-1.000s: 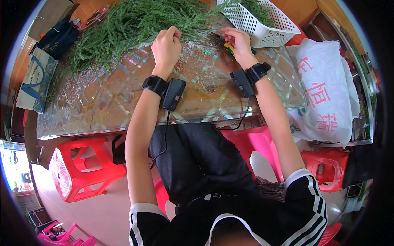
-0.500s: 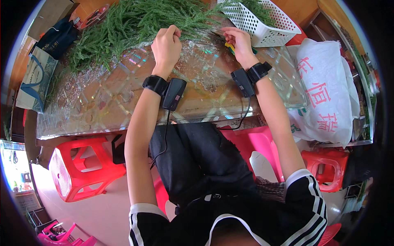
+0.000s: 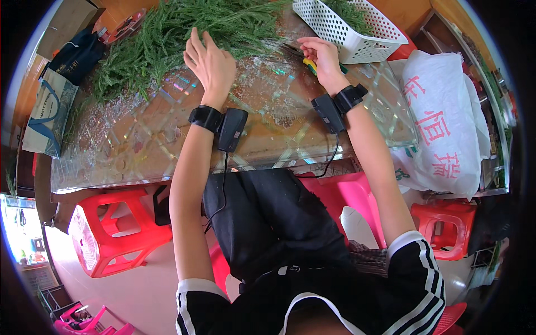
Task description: Picking leaves from plant stems and placing them into a white plastic basket.
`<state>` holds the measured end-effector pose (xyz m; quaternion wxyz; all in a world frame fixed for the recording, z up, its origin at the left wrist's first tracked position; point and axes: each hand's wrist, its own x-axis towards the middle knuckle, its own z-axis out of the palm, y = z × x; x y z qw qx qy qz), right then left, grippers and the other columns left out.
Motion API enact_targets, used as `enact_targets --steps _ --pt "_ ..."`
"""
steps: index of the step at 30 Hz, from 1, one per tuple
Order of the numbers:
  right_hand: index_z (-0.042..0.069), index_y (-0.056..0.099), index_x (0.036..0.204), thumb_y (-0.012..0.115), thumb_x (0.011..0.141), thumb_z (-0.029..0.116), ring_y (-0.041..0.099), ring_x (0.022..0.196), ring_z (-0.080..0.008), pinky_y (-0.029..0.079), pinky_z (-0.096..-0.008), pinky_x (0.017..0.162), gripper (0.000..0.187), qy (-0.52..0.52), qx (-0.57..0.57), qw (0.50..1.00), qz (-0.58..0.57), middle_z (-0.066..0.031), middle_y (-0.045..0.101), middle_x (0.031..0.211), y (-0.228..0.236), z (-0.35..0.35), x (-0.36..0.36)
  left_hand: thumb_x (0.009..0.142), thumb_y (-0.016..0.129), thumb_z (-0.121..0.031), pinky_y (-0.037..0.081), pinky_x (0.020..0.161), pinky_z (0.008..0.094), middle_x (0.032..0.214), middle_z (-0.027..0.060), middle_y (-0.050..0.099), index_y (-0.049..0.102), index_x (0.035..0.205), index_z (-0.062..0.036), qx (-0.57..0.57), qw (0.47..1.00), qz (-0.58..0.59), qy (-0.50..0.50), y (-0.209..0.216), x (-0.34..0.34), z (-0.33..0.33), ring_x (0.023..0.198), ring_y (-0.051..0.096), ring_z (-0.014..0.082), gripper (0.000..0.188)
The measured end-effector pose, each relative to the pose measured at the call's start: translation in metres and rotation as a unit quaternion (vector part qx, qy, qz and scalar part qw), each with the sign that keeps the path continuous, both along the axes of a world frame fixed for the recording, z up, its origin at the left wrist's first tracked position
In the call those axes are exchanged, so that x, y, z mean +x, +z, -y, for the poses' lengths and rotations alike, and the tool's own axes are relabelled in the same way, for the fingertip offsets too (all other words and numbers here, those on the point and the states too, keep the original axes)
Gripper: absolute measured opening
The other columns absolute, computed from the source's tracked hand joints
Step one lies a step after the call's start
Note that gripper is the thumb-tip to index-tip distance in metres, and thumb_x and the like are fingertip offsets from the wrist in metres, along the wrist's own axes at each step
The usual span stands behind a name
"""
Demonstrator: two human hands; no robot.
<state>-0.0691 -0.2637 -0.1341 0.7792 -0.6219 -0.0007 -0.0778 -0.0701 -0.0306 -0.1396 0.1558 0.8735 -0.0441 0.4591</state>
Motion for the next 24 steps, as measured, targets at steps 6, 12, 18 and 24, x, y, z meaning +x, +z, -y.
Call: enact_targets --steps 6,12,18,24 --pt "-0.003 0.065 0.09 0.05 0.081 0.003 0.051 0.063 -0.0068 0.039 -0.0175 0.057 0.019 -0.002 0.024 1.0 0.008 -0.0029 0.061 0.076 0.002 -0.001 -0.001 0.074 0.055 -0.008 0.019 0.103 0.0508 0.133 0.0193 0.031 0.041 0.122 0.0082 -0.026 0.999 0.02 0.008 0.009 -0.003 -0.002 0.124 0.027 0.0365 0.052" --pt "-0.001 0.063 0.097 0.05 0.08 0.003 0.053 0.062 -0.0084 0.041 -0.0192 0.056 0.021 -0.007 0.083 0.996 -0.019 -0.0045 0.062 0.078 -0.004 0.008 0.0 0.075 0.056 -0.006 0.025 0.1 0.044 0.128 0.015 0.039 0.046 0.119 0.0022 -0.074 0.994 0.049 -0.059 0.014 -0.007 0.003 0.12 0.033 0.0335 0.046" --pt "0.004 0.059 0.107 0.05 0.081 0.003 0.055 0.062 -0.0099 0.043 -0.0206 0.056 0.028 -0.016 0.176 0.984 -0.011 -0.0049 0.062 0.085 0.008 0.0 -0.005 0.073 0.052 -0.001 0.035 0.086 0.0402 0.098 0.0111 0.058 0.056 0.091 -0.0034 -0.084 0.991 0.039 -0.092 0.016 -0.005 -0.007 0.097 0.049 0.0295 0.019" --pt "0.004 0.058 0.108 0.053 0.081 0.005 0.056 0.064 -0.0105 0.043 -0.022 0.056 0.027 -0.014 0.204 0.979 -0.002 -0.0061 0.063 0.088 0.007 0.002 -0.004 0.072 0.051 -0.001 0.04 0.076 0.0384 0.083 0.0107 0.06 0.057 0.075 -0.0046 -0.138 0.985 -0.033 -0.094 0.008 0.005 -0.024 0.081 0.053 0.0288 0.008"
